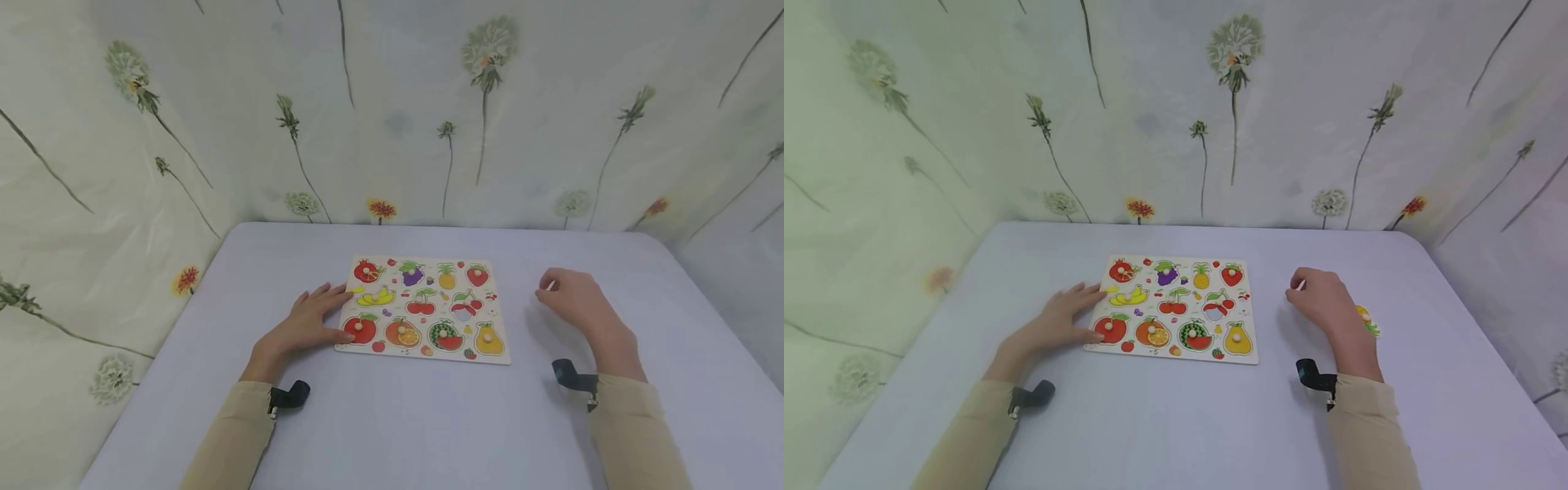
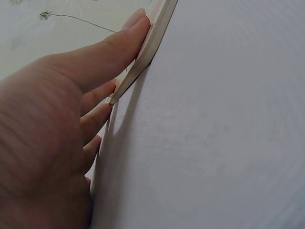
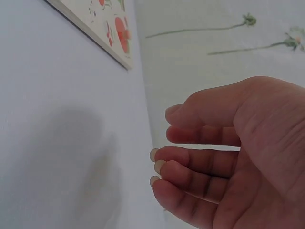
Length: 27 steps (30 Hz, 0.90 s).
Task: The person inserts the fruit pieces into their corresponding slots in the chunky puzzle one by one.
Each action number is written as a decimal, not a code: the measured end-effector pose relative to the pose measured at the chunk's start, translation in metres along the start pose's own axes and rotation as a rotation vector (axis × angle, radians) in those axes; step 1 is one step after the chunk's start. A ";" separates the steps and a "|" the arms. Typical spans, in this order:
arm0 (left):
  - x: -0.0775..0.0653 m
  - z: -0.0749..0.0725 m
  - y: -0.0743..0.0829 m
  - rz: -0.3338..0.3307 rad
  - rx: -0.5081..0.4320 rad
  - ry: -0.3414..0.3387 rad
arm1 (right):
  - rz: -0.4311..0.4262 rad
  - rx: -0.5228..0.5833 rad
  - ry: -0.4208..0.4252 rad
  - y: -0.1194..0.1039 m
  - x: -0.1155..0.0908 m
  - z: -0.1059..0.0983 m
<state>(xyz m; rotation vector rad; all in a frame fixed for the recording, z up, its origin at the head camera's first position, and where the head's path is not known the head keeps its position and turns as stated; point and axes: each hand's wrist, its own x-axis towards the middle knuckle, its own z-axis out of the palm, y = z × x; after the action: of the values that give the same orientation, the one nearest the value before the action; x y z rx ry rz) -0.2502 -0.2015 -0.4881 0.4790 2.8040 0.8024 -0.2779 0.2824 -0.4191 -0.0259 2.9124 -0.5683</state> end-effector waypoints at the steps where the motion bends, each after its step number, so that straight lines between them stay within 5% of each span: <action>1: 0.000 0.000 0.000 0.002 -0.004 0.001 | 0.003 -0.001 0.001 0.002 0.000 -0.001; 20: 0.001 0.004 -0.002 0.003 -0.004 0.012 | 0.045 -0.003 0.079 0.054 -0.005 -0.019; 27: 0.002 0.004 -0.004 0.009 0.006 0.015 | 0.096 0.007 0.035 0.066 -0.012 -0.022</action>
<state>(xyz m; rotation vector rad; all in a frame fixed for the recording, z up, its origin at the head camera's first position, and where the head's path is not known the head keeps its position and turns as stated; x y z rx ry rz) -0.2515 -0.2017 -0.4939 0.4892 2.8206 0.8021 -0.2691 0.3523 -0.4220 0.1251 2.9257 -0.5686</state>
